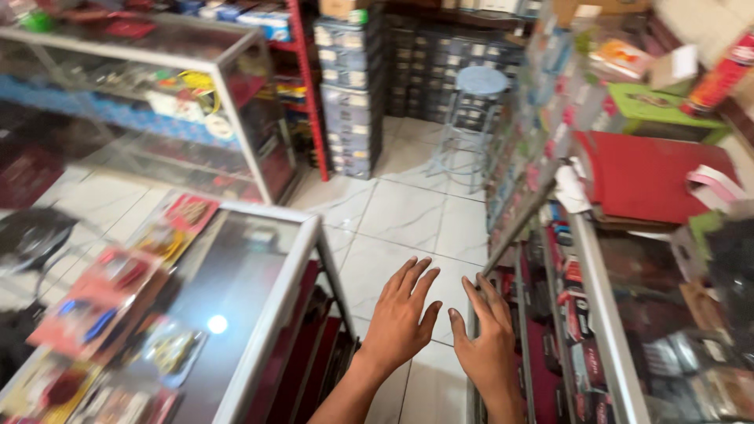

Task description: The person picks up small packaged motorcycle components from a display rack and a glass counter, handles them one at a time, and places them into storage bins.

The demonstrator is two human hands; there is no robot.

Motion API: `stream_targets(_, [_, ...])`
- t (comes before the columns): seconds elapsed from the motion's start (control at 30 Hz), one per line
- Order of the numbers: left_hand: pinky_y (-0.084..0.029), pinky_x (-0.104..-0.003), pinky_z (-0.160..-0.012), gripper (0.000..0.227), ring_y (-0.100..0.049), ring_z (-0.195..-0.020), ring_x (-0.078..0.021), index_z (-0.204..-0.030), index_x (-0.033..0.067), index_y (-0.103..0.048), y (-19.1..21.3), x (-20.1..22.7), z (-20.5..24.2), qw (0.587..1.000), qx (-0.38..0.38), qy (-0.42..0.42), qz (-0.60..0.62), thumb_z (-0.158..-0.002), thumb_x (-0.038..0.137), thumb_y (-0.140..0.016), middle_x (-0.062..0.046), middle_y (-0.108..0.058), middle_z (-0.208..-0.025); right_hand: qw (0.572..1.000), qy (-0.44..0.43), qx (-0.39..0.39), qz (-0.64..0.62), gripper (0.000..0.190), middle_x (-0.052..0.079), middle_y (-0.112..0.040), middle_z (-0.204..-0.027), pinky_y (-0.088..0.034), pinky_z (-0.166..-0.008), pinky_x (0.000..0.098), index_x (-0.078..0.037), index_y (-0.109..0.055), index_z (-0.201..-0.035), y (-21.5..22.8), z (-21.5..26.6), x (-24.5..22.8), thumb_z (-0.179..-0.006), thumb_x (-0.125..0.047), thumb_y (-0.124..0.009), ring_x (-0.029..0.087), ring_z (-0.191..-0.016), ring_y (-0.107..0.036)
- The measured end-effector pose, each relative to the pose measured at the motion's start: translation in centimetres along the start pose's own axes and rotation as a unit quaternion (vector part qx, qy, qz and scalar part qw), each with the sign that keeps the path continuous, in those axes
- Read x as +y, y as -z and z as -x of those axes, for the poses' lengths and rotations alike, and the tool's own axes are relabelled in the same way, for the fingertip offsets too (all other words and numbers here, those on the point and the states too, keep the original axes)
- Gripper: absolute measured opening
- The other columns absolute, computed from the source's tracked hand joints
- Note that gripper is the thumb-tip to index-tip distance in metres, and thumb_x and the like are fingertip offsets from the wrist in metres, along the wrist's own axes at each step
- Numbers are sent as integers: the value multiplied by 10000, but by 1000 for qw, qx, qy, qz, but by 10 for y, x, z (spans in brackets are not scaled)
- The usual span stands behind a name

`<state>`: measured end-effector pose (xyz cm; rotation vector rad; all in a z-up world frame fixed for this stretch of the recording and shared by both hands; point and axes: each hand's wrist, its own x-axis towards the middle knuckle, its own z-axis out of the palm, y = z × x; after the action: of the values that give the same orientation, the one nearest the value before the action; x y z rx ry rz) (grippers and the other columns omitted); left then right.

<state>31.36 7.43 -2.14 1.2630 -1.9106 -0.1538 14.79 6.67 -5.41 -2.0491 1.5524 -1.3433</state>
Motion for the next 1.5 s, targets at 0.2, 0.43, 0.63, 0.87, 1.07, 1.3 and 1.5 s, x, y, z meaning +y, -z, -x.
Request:
stream_targets(0.2, [-401, -517, -1103, 483, -438, -1418, -404, -1364, 9, -569, 39, -8, 49, 998, 30, 54, -26, -908, 107, -695, -173, -531, -1478, 997, 62, -33, -26, 531, 179, -591, -1433, -469, -1053, 470, -95, -644, -1350, -20, 25, -40, -833, -145, -757, 385, -1285, -584])
stream_targets(0.43, [-390, -525, -1115, 462, -429, -1428, -404, -1340, 17, -588, 76, -13, 103, 989, 69, 107, -72, -907, 131, -706, -167, -535, -1478, 989, 93, -100, -59, 515, 178, -603, -1411, -486, -1020, 461, -81, -650, -1333, -40, 54, -83, -831, -139, -751, 376, -1257, -593])
stream_targets(0.63, [-366, -527, -1137, 472, -424, -1427, -418, -1335, 13, -585, 115, -14, 145, 974, 119, 148, -121, -898, 136, -713, -187, -533, -1457, 973, 143, -154, -96, 504, 162, -595, -1428, -486, -1027, 457, -79, -647, -1338, -66, 65, -122, -849, -136, -751, 378, -1277, -576])
stream_targets(0.87, [-350, -543, -1130, 499, -419, -1417, -428, -1341, 12, -586, 148, -19, 179, 948, 177, 204, -169, -877, 137, -717, -195, -536, -1451, 948, 184, -214, -145, 504, 139, -596, -1431, -492, -1024, 447, -83, -647, -1336, -98, 80, -159, -847, -136, -755, 364, -1277, -582])
stream_targets(1.07, [-348, -544, -1124, 495, -411, -1414, -434, -1316, 4, -588, 165, -29, 193, 926, 209, 248, -194, -864, 156, -722, -219, -524, -1445, 924, 222, -264, -168, 509, 145, -600, -1411, -494, -1028, 442, -78, -656, -1323, -128, 80, -174, -824, -115, -753, 361, -1271, -582])
stream_targets(1.3, [-355, -514, -1160, 491, -400, -1448, -427, -1327, -19, -591, 185, -40, 197, 897, 252, 294, -212, -874, 130, -710, -233, -502, -1480, 882, 262, -317, -232, 465, 162, -627, -1370, -498, -1020, 439, -64, -666, -1298, -169, 61, -199, -841, -90, -752, 366, -1246, -605])
stream_targets(1.5, [-343, -520, -1161, 492, -375, -1457, -446, -1331, -4, -599, 215, -53, 193, 859, 282, 335, -267, -869, 122, -715, -236, -496, -1482, 843, 301, -335, -294, 416, 152, -647, -1335, -504, -1021, 428, -57, -689, -1255, -204, 39, -237, -842, -67, -737, 352, -1229, -625])
